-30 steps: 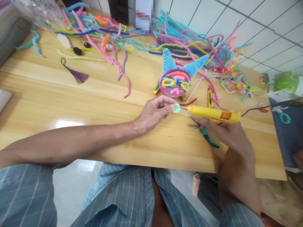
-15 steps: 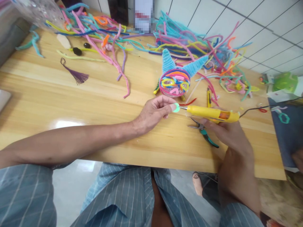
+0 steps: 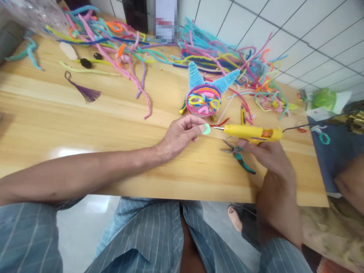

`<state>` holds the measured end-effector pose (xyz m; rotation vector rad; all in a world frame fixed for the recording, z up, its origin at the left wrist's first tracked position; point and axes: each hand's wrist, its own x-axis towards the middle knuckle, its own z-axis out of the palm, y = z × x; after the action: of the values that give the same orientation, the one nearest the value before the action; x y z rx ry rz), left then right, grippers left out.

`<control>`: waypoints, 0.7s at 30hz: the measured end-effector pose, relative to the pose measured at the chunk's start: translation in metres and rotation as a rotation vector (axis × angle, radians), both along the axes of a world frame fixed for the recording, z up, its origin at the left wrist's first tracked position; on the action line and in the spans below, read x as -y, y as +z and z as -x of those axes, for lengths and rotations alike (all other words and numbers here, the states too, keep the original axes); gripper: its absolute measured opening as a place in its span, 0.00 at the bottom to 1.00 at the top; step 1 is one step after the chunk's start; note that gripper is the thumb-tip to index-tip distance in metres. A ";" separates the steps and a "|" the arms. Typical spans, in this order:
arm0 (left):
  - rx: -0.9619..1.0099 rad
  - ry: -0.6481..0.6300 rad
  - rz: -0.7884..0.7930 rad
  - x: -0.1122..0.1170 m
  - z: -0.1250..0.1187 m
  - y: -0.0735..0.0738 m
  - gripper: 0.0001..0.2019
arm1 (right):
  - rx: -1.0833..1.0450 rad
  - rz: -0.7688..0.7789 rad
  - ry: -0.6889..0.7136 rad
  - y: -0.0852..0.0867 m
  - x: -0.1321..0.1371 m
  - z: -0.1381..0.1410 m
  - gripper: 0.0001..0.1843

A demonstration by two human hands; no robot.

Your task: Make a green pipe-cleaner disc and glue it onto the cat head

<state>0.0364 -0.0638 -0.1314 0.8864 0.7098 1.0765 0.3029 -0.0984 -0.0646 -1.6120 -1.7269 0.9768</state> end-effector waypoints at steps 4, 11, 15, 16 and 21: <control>0.005 -0.003 -0.001 0.001 0.000 0.002 0.24 | -0.020 0.014 0.018 0.000 0.001 0.007 0.18; 0.014 -0.007 -0.005 0.000 0.000 0.004 0.23 | -0.039 0.056 0.013 0.000 -0.002 0.010 0.18; 0.010 -0.013 -0.008 -0.001 0.000 0.003 0.22 | -0.019 0.023 0.003 0.001 -0.002 0.000 0.18; 0.009 -0.018 -0.006 -0.001 0.000 0.002 0.22 | -0.012 0.018 -0.009 0.002 -0.001 -0.004 0.18; -0.022 -0.024 -0.015 0.001 0.000 0.001 0.21 | -0.050 -0.043 -0.129 0.016 0.010 -0.032 0.19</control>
<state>0.0365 -0.0651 -0.1301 0.9189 0.7080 1.0533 0.3345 -0.1088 -0.0488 -1.6356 -1.5791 0.9045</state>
